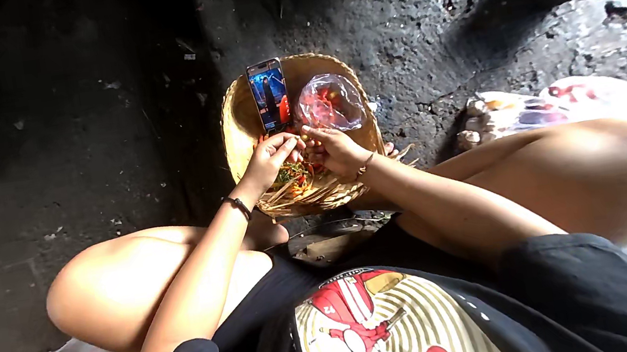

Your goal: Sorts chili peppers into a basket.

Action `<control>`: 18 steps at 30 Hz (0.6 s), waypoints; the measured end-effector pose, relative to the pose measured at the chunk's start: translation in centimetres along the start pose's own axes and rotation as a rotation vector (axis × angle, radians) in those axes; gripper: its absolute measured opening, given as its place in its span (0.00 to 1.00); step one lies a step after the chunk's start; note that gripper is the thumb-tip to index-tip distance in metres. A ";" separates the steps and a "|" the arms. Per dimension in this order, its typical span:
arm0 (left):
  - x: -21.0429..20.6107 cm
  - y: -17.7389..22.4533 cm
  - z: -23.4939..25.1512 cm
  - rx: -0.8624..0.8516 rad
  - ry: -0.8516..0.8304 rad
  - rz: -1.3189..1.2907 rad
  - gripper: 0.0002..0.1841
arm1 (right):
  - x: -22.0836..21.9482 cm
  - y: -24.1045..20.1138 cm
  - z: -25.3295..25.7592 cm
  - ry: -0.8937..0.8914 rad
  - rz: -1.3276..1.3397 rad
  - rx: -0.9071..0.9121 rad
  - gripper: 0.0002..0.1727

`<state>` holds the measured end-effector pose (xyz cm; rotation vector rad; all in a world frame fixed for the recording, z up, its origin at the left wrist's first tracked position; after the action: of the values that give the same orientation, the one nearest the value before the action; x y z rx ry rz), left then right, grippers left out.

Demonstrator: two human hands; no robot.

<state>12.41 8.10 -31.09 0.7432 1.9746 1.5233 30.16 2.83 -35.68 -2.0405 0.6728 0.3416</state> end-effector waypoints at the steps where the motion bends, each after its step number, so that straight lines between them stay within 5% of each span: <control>1: 0.2 0.3 0.0 -0.015 0.024 0.045 0.14 | 0.2 -0.1 0.2 0.032 -0.025 -0.023 0.14; 5: 2.0 0.3 -0.1 0.116 0.185 0.658 0.13 | 0.3 -0.4 0.2 0.165 -0.124 -0.116 0.12; 9: 2.2 -0.7 -0.2 0.359 0.153 1.050 0.12 | 1.2 -0.3 0.7 0.049 -0.418 -0.055 0.13; 14: 1.6 -0.5 -0.2 0.517 0.061 1.150 0.12 | 1.1 -0.5 0.9 -0.095 -1.304 0.101 0.16; 18: 1.2 -0.7 -0.2 0.431 0.101 1.070 0.14 | 0.8 0.3 0.2 -0.110 -1.584 0.053 0.18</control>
<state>11.36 8.64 -31.80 2.1897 2.0966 1.6452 30.66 2.57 -36.41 -1.8700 -1.0307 -0.4894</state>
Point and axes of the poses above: each hand's wrist, its own z-axis towards the middle knuckle, its own x-axis out of the back of the hand, y = z × x, the point moved 1 cm from there along z, towards the middle knuckle, and after that the axes turned 5 degrees about x, right-handed, at the moved point
